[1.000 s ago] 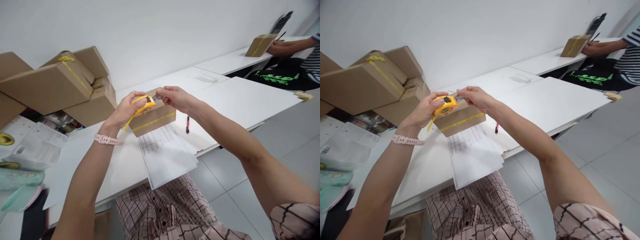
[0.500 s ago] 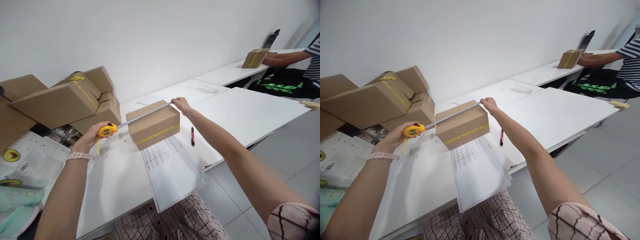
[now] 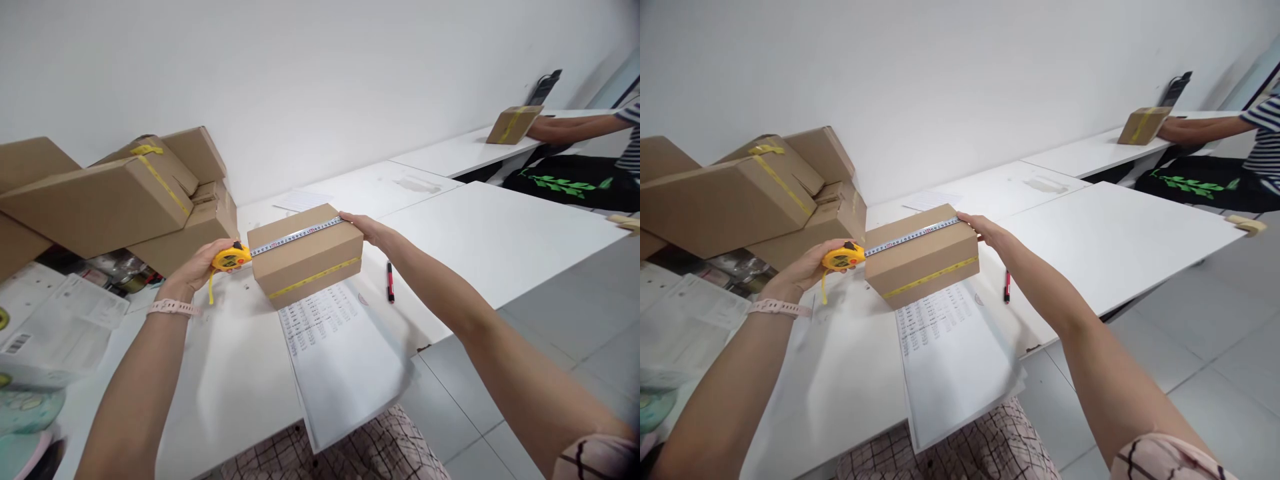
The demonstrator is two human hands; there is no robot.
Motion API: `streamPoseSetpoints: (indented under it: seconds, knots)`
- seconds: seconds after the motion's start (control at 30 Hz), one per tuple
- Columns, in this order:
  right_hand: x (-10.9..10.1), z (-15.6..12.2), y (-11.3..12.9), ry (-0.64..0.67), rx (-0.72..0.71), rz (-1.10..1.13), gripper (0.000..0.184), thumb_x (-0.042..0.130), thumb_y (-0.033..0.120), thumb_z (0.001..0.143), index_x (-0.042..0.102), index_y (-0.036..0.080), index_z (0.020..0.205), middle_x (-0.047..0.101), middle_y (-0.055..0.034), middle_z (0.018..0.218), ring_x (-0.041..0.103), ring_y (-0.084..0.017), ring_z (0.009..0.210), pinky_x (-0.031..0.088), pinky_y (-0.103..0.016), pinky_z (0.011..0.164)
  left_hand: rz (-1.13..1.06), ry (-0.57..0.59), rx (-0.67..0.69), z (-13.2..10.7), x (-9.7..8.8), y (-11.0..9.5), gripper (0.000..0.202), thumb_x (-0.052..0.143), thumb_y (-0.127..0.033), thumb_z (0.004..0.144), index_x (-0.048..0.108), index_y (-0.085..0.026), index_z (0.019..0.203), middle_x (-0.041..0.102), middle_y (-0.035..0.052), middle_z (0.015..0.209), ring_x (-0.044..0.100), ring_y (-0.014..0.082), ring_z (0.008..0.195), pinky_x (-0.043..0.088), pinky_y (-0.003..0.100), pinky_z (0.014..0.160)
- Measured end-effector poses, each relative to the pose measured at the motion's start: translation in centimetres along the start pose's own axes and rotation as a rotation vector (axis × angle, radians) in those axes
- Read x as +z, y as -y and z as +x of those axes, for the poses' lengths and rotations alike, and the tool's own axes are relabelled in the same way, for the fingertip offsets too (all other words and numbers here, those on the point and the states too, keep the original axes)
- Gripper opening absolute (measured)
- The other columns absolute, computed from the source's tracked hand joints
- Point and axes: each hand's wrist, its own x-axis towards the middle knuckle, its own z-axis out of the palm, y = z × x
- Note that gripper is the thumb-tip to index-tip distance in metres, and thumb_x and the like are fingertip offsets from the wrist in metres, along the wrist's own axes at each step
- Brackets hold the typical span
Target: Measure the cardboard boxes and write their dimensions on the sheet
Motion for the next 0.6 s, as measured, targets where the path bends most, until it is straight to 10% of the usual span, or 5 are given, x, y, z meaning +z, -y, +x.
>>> streamPoseSetpoints:
  seconds: [0.3, 0.6]
  knots:
    - [2.3, 13.4, 2.7, -0.047, 0.267, -0.083, 0.032, 0.066, 0.048, 0.09, 0.062, 0.02, 0.074, 0.068, -0.0109, 0.085, 0.063, -0.025, 0.086, 0.047, -0.035, 0.071, 0.045, -0.025, -0.014, -0.8, 0.8, -0.3, 0.061, 0.083, -0.054, 0.064, 0.076, -0.013, 0.108, 0.075, 0.0101, 0.098, 0.064, 0.02, 0.08, 0.053, 0.023, 0.052]
    - [1.5, 15.1, 5.4, -0.258, 0.088, -0.029, 0.034, 0.051, 0.034, 0.101, 0.053, 0.02, 0.07, 0.06, -0.0058, 0.077, 0.052, -0.017, 0.072, 0.042, -0.032, 0.072, 0.019, 0.084, 0.016, -7.0, 4.1, -1.9, 0.055, 0.083, -0.053, 0.071, 0.074, -0.017, 0.111, 0.076, 0.0127, 0.105, 0.07, 0.0239, 0.078, 0.056, 0.029, 0.056]
